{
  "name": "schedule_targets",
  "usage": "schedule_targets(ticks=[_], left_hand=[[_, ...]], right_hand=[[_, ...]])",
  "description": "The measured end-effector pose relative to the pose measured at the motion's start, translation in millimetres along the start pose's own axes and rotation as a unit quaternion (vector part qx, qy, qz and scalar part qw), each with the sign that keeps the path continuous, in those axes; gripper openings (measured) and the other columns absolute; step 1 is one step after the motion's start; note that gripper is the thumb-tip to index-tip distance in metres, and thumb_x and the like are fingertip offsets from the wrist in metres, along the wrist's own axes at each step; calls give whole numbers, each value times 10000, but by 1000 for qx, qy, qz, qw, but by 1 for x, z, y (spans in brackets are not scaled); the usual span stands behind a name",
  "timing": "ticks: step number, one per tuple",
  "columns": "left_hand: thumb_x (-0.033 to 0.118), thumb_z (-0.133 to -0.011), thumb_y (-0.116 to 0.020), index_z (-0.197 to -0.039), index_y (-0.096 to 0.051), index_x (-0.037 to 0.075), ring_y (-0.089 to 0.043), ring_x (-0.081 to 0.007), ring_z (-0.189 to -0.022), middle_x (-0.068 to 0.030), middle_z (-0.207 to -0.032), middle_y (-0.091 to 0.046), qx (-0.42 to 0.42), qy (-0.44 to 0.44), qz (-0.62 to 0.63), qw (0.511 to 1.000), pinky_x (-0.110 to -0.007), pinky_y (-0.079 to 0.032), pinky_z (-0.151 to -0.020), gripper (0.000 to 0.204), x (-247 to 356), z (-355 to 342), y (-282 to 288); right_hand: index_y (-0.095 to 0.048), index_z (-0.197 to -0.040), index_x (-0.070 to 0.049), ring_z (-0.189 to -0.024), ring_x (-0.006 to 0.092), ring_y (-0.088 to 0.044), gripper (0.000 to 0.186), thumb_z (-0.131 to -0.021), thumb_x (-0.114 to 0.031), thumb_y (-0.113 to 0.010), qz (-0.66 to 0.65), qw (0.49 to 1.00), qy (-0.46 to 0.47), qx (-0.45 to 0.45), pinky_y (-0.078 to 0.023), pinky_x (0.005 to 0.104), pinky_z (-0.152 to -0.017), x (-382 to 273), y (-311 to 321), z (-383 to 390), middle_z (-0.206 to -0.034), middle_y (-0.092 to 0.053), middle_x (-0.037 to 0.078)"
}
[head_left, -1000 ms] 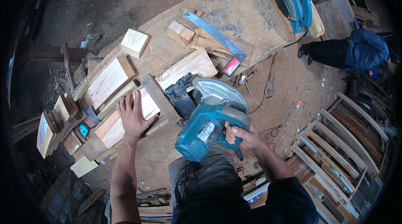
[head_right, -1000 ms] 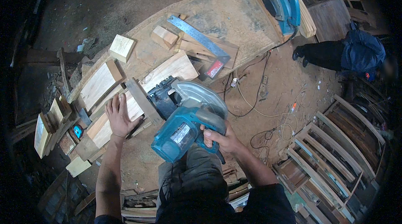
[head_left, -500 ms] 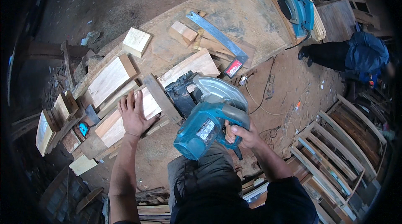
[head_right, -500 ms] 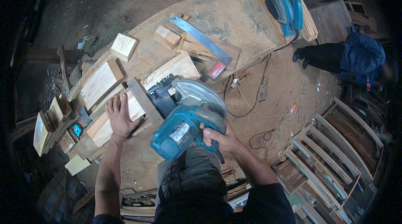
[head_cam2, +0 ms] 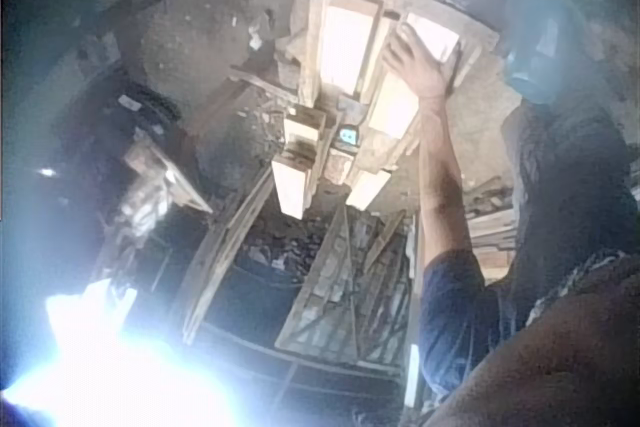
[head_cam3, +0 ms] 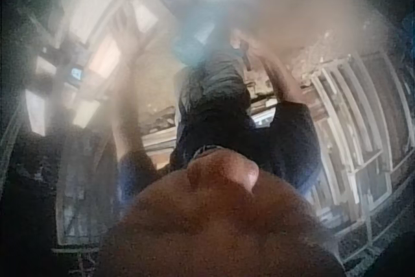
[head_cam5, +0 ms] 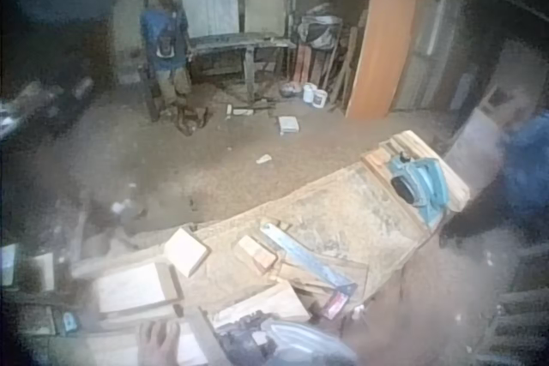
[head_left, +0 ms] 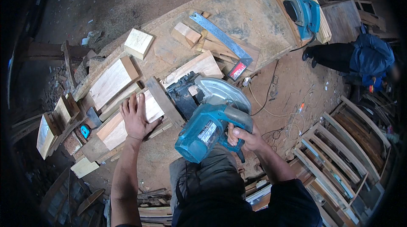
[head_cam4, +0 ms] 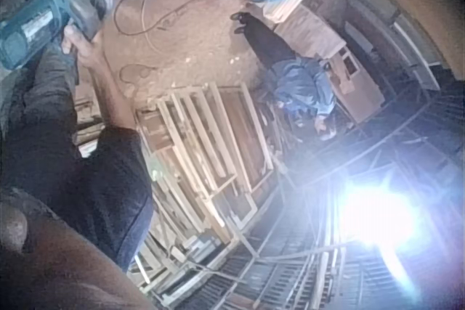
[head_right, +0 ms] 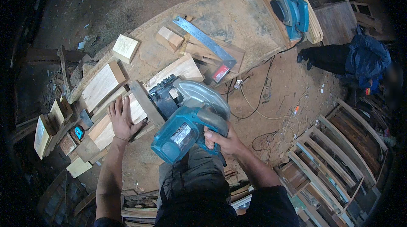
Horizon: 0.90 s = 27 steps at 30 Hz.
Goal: The person uses a circular saw to cut a wooden plank on a workbench. They measure the wood with a tape measure, position the plank, and make several cuts to produce smaller pieces.
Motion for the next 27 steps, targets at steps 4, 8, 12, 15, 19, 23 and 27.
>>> schedule_targets(ticks=[4,8,12,15,19,23,27], left_hand=[[744,-725,-669,-1539,-401,48,-331,-497,-1368,-270,-1504,-389,-14,3,-1,1000,-636,-214,-1152,1104,0,0,1],[742,-741,-664,-1544,-392,43,-339,-497,-1362,-267,-1503,-392,-8,-4,8,1000,-636,-218,-1143,1099,0,-1,3],[726,-722,-691,-1539,-405,56,-346,-489,-1347,-254,-1493,-400,-5,-5,15,1000,-639,-207,-1147,1095,2,-2,5],[705,-698,-724,-1534,-418,69,-348,-483,-1338,-246,-1484,-407,0,-5,25,1000,-639,-203,-1148,1094,0,-1,4],[689,-682,-744,-1532,-429,88,-353,-478,-1331,-240,-1480,-411,6,-3,30,1000,-639,-205,-1146,1088,-2,-1,4],[686,-672,-756,-1533,-430,112,-356,-476,-1329,-234,-1484,-408,5,-1,40,999,-643,-205,-1145,1085,-4,-1,2],[671,-663,-772,-1537,-428,135,-358,-466,-1332,-222,-1493,-400,-2,10,49,999,-648,-202,-1146,1081,-4,-2,3]], right_hand=[[-560,-1011,-18,-613,136,-563,231,-962,-201,-693,6,1000,-8,-1,-475,320,-605,-2,-1,-3,-704,-555,32],[-563,-1028,-18,-611,138,-564,232,-958,-197,-694,-9,1000,-5,-4,-477,322,-602,1,0,-6,-706,-555,32],[-567,-1041,-15,-607,139,-566,230,-954,-185,-695,-14,1000,-1,-1,-480,325,-599,-4,-3,-11,-704,-554,33],[-569,-1045,-12,-603,141,-567,226,-951,-172,-697,-20,1000,0,0,-483,329,-595,-4,-3,-14,-704,-554,37],[-569,-1050,-6,-597,145,-567,224,-947,-158,-698,-22,1000,3,4,-485,334,-589,-6,-6,-20,-700,-556,43],[-568,-1056,0,-597,149,-566,224,-950,-152,-693,-20,1000,6,10,-485,333,-589,-10,-9,-26,-694,-557,50],[-568,-1056,4,-596,152,-565,230,-949,-153,-698,-23,1000,6,12,-485,330,-591,-12,-11,-32,-691,-558,57]])
Point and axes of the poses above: each hand's wrist, its own z-axis away from the middle knuckle, its own y-axis out of the back of the hand, x = y × z, the point moved 7 cm from there along -z, towards the middle knuckle
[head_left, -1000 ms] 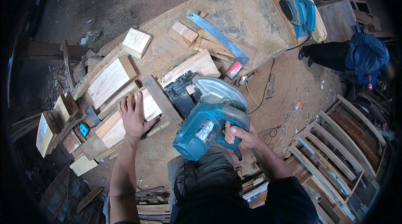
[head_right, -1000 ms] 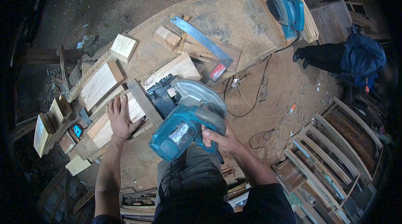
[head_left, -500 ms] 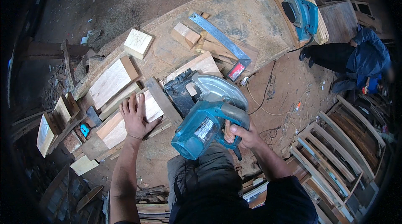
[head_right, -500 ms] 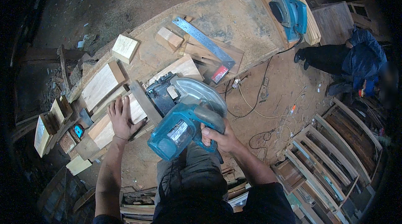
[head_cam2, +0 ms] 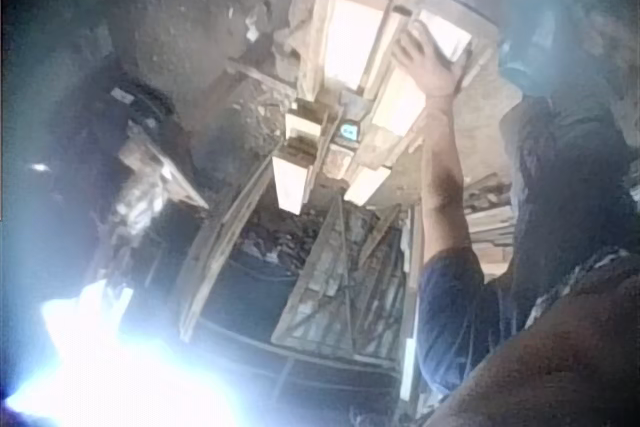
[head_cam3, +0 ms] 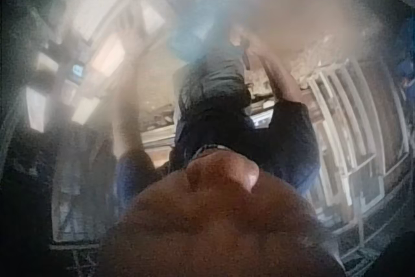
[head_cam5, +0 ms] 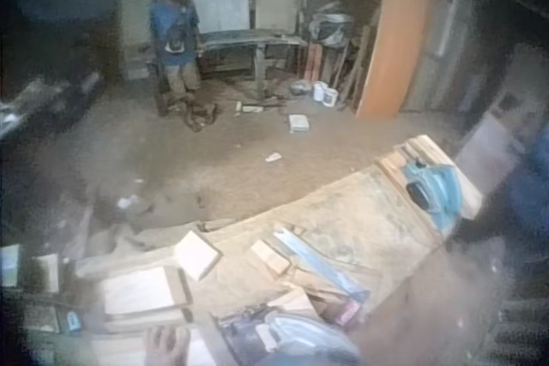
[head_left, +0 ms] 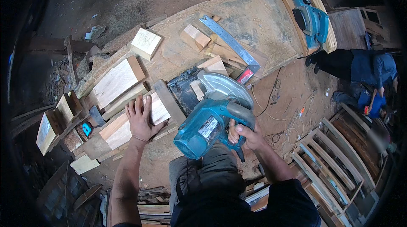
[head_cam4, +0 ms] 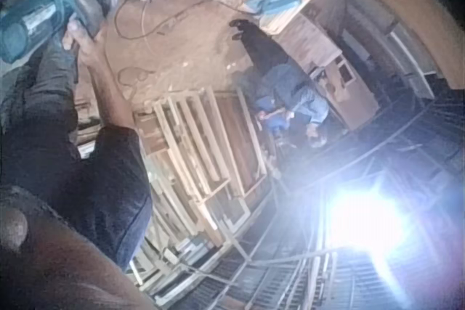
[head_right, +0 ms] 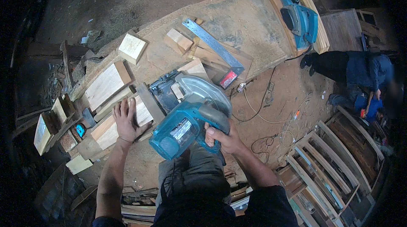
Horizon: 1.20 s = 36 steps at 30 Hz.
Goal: The person uses a circular saw to cut a wooden plank on a workbench. They measure the wood with a tape measure, position the plank, and make several cuts to produce smaller pieces.
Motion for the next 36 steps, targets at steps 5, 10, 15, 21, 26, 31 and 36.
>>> schedule_targets(ticks=[5,10,15,21,26,31,36], left_hand=[[664,-668,-772,-1543,-427,151,-354,-459,-1338,-207,-1502,-392,-9,4,-7,1000,-649,-198,-1149,1071,-3,1,0],[681,-675,-757,-1546,-426,155,-346,-459,-1345,-204,-1503,-388,-9,7,-3,1000,-648,-197,-1150,1070,-2,0,0],[709,-694,-727,-1530,-450,135,-354,-454,-1333,-207,-1490,-402,2,0,2,1000,-649,-197,-1148,1051,-4,0,0],[737,-721,-694,-1515,-468,120,-355,-453,-1325,-208,-1475,-411,-9,4,-2,1000,-649,-202,-1140,1031,-5,-1,0],[759,-732,-676,-1501,-480,111,-371,-464,-1312,-223,-1486,-411,-1,5,-8,1000,-662,-207,-1126,1025,-7,0,-2],[783,-744,-653,-1496,-483,106,-391,-490,-1292,-238,-1481,-427,3,3,-12,1000,-678,-205,-1125,1027,-10,0,-4],[830,-769,-562,-1491,-485,96,-378,-516,-1307,-241,-1501,-415,-14,14,-27,999,-680,-204,-1130,1032,-10,0,-10]], right_hand=[[-569,-1057,6,-599,153,-566,238,-947,-156,-704,-9,1000,7,0,-487,329,-594,-7,-8,-8,-692,-562,62],[-572,-1061,5,-600,155,-569,248,-944,-166,-708,-11,1000,15,5,-493,330,-598,-11,-12,-17,-695,-564,62],[-551,-1069,20,-571,167,-559,331,-942,-240,-712,14,1000,18,17,-480,334,-581,-17,-18,-29,-658,-548,72],[-536,-1075,27,-561,167,-551,363,-958,-277,-695,44,999,27,11,-469,329,-568,-24,-23,-40,-643,-540,77],[-547,-1123,49,-558,169,-549,383,-969,-274,-683,42,998,40,8,-465,331,-559,-28,-29,-47,-644,-540,79],[-553,-1196,73,-568,172,-555,426,-975,-270,-674,46,998,45,3,-465,332,-569,-32,-33,-55,-654,-553,85],[-570,-1185,70,-577,166,-554,396,-979,-254,-668,29,999,35,12,-469,336,-579,-35,-36,-66,-668,-563,89]])
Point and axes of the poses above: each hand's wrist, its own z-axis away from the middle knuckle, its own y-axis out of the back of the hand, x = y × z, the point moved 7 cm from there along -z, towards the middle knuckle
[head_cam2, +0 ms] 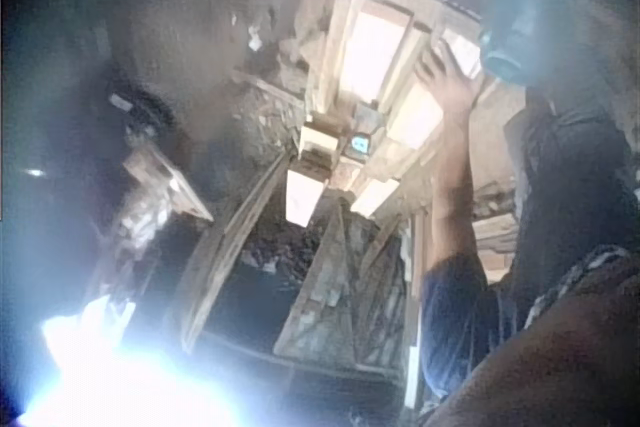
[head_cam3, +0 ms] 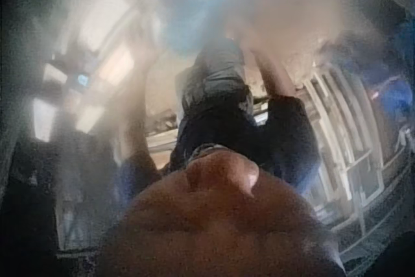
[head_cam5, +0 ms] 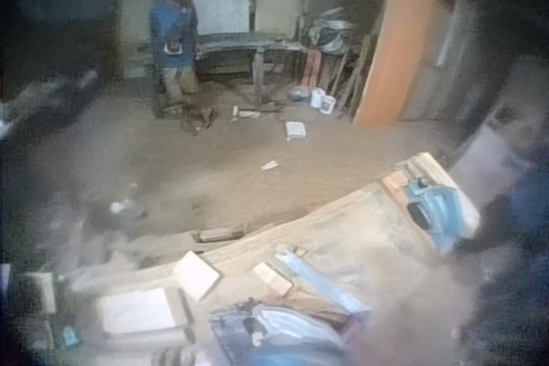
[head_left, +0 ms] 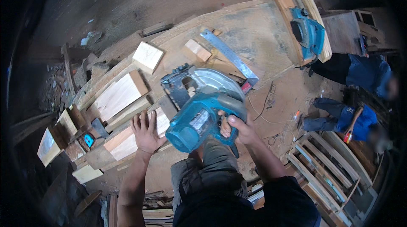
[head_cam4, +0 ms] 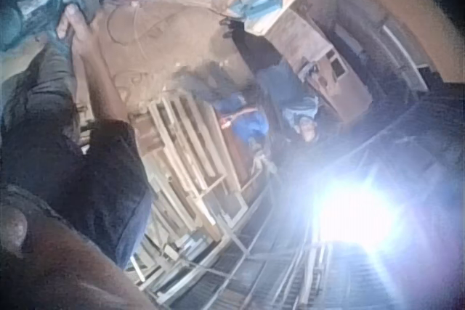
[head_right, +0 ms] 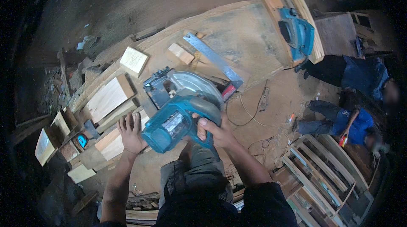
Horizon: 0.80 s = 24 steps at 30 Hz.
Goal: The person uses a circular saw to cut a wooden plank on a workbench. They measure the wood with a tape measure, position the plank, and make several cuts to produce smaller pieces.
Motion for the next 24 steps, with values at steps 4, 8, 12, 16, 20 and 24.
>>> schedule_targets(ticks=[4,8,12,16,20,24], left_hand=[[819,-747,-558,-1473,-495,89,-365,-515,-1319,-240,-1483,-425,1,0,-1,1000,-678,-215,-1129,1032,-4,1,-4],[818,-724,-589,-1457,-505,92,-374,-503,-1321,-237,-1470,-430,7,0,25,1000,-677,-225,-1125,1035,0,-2,-2],[817,-734,-618,-1465,-501,85,-364,-501,-1351,-239,-1478,-430,-20,12,16,1000,-680,-220,-1139,1041,0,-1,3],[752,-786,-633,-1464,-502,63,-368,-513,-1370,-269,-1497,-436,16,-2,15,1000,-685,-168,-1177,976,4,3,8],[736,-804,-648,-1488,-438,12,-284,-524,-1459,-333,-1523,-383,-38,-9,4,999,-686,-89,-1202,1019,4,2,8],[741,-823,-628,-1502,-399,-11,-227,-530,-1487,-352,-1559,-321,-43,-6,9,999,-708,-78,-1191,1039,6,7,1]], right_hand=[[-584,-1170,63,-569,160,-550,363,-977,-233,-668,12,1000,12,0,-469,330,-569,-10,-10,-21,-669,-565,86],[-593,-1151,56,-564,155,-557,330,-965,-207,-665,16,1000,12,4,-475,318,-560,-20,-18,-31,-660,-572,83],[-598,-1152,56,-573,147,-573,326,-952,-193,-664,81,996,29,3,-485,308,-568,-48,-24,-32,-663,-588,77],[-620,-1176,30,-582,110,-567,305,-956,-177,-660,187,978,63,71,-479,289,-572,-111,-12,-23,-661,-591,36],[-698,-1140,-1,-704,184,-682,397,-876,-282,-789,379,904,133,146,-553,345,-675,-177,23,-54,-886,-728,84],[-705,-1098,10,-769,298,-745,413,-865,-319,-793,570,768,198,217,-569,387,-727,-223,54,-98,-867,-754,167]])
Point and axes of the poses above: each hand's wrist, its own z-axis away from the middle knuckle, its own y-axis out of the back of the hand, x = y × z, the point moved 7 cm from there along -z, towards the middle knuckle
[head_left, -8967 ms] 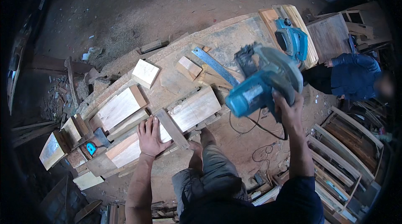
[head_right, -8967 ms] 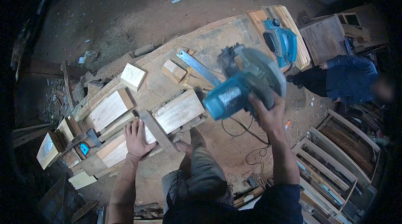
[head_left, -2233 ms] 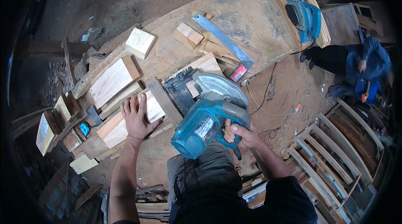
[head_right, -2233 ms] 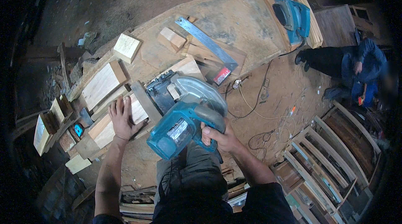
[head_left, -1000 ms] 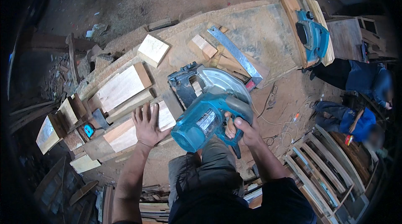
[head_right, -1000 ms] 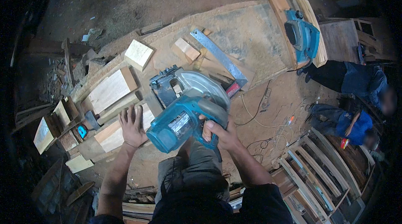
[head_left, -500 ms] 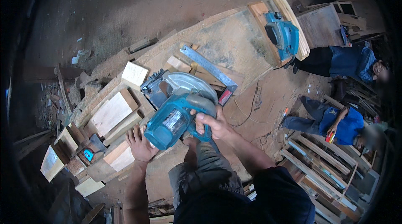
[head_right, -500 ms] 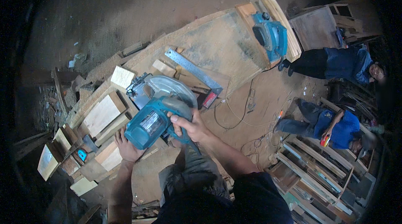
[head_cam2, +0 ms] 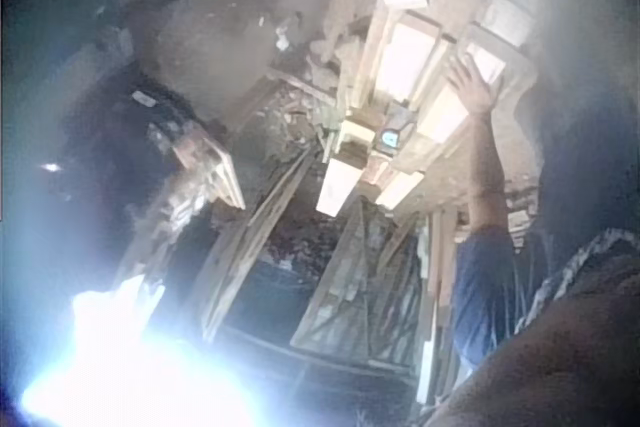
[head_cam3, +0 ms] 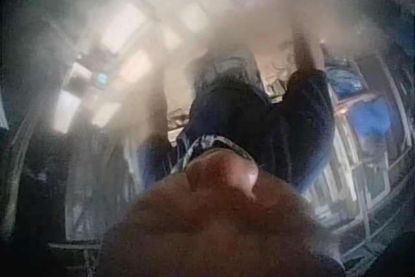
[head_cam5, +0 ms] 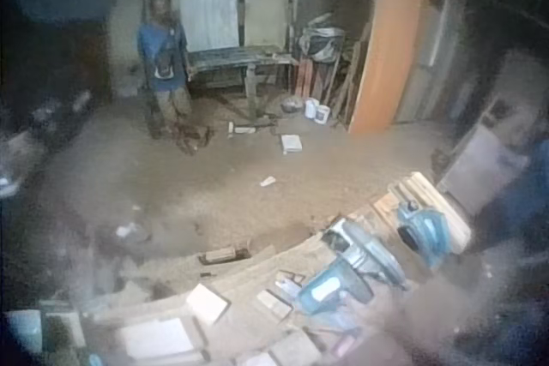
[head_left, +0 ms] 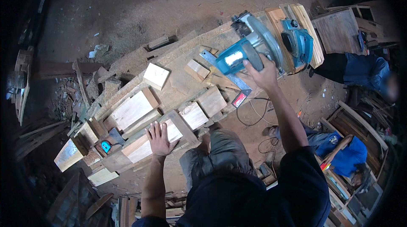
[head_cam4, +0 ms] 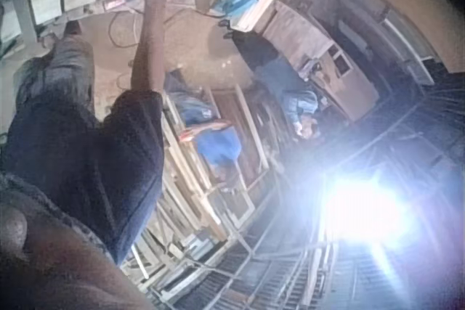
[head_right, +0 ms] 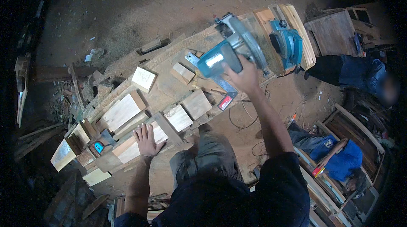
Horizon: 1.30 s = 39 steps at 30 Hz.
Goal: The person uses a circular saw to cut a wooden plank on a workbench. They measure the wood with a tape measure, position the plank, and make several cuts to produce smaller pieces.
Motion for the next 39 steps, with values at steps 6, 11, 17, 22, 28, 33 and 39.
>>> schedule_targets(ticks=[6,11,17,22,28,33,39], left_hand=[[755,-785,-643,-1562,-362,72,-138,-532,-1513,-339,-1613,-223,-23,53,9,998,-674,-45,-1217,1072,-5,10,7],[467,-668,-893,-1616,-200,79,-102,-501,-1533,-322,-1636,-167,-44,205,34,977,-612,-92,-1247,1237,-86,84,14],[332,-618,-916,-1601,-191,28,-217,-485,-1500,-291,-1627,-211,-39,234,65,969,-537,-229,-1244,1259,-157,128,34],[339,-634,-902,-1593,-171,-26,-343,-476,-1436,-284,-1611,-264,-23,189,89,978,-521,-290,-1199,1260,-188,153,25],[433,-631,-884,-1587,-195,-36,-357,-429,-1441,-255,-1552,-369,-57,151,60,985,-542,-303,-1175,1269,-220,174,5],[344,-701,-869,-1583,-251,29,-366,-377,-1451,-219,-1528,-414,-64,190,44,979,-539,-295,-1198,1122,-295,233,18],[227,-663,-859,-1538,-315,54,-343,-349,-1467,-170,-1539,-411,-91,271,-67,956,-539,-223,-1238,1045,-409,320,57]], right_hand=[[-708,-1078,26,-762,401,-727,424,-861,-328,-793,39,996,64,51,-561,440,-704,73,-16,-28,-816,-727,224],[-621,-1302,-20,-1185,437,-591,562,-842,-289,-799,169,978,69,103,-474,504,-954,43,-32,4,-1223,-645,247],[-405,-1538,-106,-1436,419,-380,728,-879,-215,-694,304,885,264,-232,-279,509,-1199,9,-157,98,-1482,-487,193],[-346,-1575,-96,-1461,397,-363,737,-888,-169,-600,450,767,341,-306,-200,578,-1233,31,-223,126,-1535,-441,168],[-309,-1588,-65,-1490,393,-294,899,-822,-270,-731,610,756,176,-160,-201,564,-1236,56,-176,76,-1596,-320,229],[-421,-1511,-42,-1449,433,-338,815,-823,-298,-777,450,882,33,-136,-259,565,-1205,-8,-199,115,-1576,-339,270],[-558,-1356,15,-1282,482,-512,575,-853,-179,-757,264,930,217,-131,-417,509,-1094,-95,-301,229,-1356,-553,292]])
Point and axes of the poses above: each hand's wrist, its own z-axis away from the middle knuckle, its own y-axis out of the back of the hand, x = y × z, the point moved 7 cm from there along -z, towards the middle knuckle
